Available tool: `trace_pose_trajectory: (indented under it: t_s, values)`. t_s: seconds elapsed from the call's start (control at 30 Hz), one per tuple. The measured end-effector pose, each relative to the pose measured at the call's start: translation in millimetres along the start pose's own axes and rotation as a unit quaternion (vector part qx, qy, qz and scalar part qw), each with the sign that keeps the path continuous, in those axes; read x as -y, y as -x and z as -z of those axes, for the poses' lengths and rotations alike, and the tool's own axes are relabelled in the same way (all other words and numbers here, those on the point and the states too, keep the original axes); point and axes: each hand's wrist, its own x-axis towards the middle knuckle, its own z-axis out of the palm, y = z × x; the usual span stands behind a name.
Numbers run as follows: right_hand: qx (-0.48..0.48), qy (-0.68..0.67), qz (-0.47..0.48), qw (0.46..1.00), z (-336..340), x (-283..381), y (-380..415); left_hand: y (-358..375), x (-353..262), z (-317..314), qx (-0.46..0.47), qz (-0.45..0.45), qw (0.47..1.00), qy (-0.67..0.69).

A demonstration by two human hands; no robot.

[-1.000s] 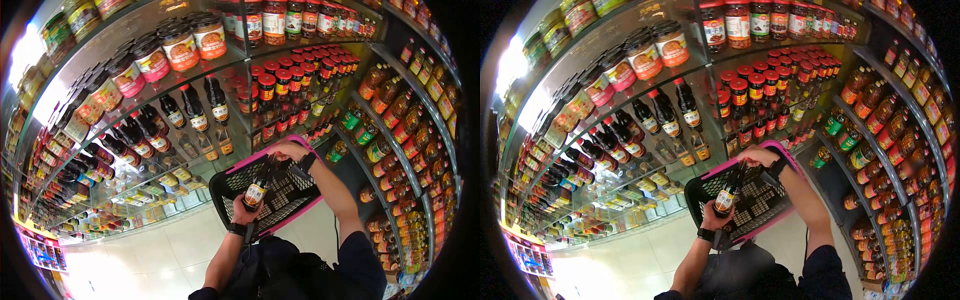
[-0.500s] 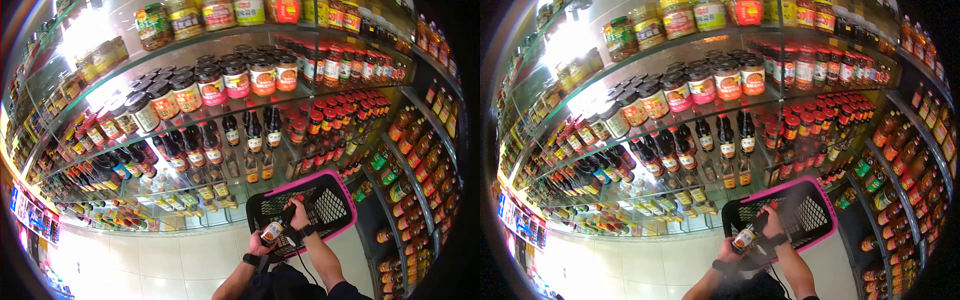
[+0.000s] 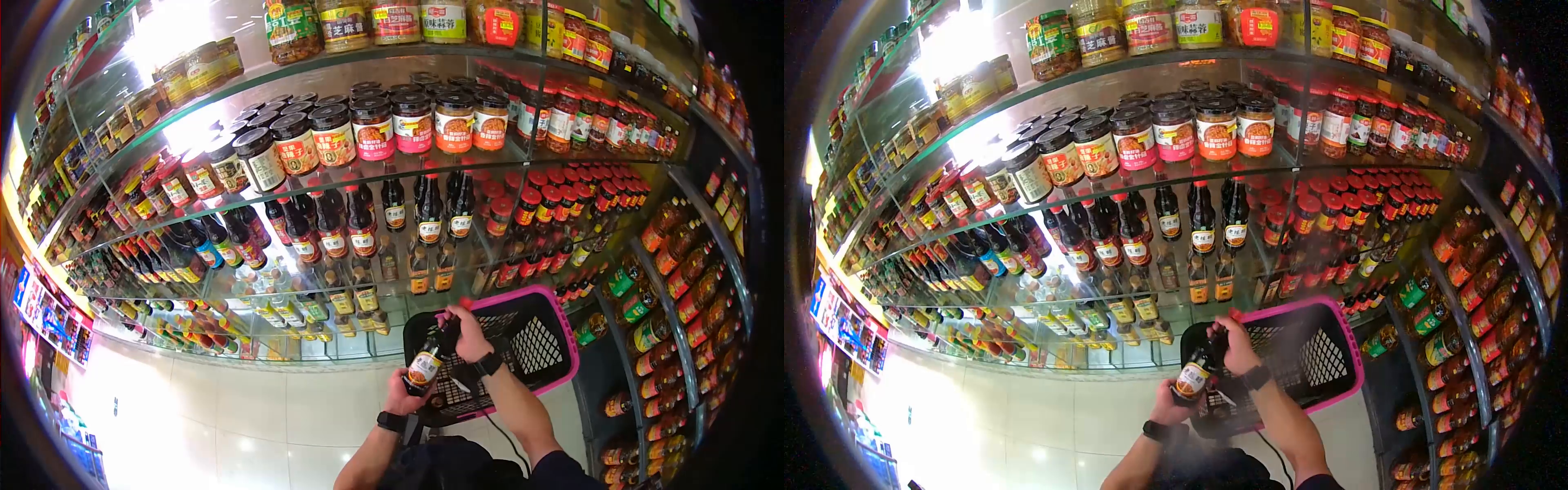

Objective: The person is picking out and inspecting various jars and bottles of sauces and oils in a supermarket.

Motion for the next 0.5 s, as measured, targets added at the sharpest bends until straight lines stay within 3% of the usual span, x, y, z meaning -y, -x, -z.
trace_pose_trajectory:
  t_s: [0.07, 0.13, 0.33, 0.4, 0.5]
  values:
    - [-0.002, 0.048, -0.007, 0.999, -39, 20, 2, 4, 1, -27, 0.023, -0.035, 0.999, -0.018]
    - [0.061, 0.154, 0.007, 0.986, -61, 32, -11, -4, -5, -35, 0.075, -0.056, 0.996, 0.009]
    - [0.138, 0.215, 0.058, 0.965, -144, 71, -26, -4, -24, -113, 0.097, -0.198, 0.975, -0.005]
    - [0.148, 0.224, 0.057, 0.961, -154, 76, -41, -18, -41, -115, 0.130, -0.202, 0.970, -0.026]
    - [0.187, 0.258, 0.104, 0.942, -163, 77, -58, -33, -61, -110, 0.095, -0.185, 0.974, -0.089]
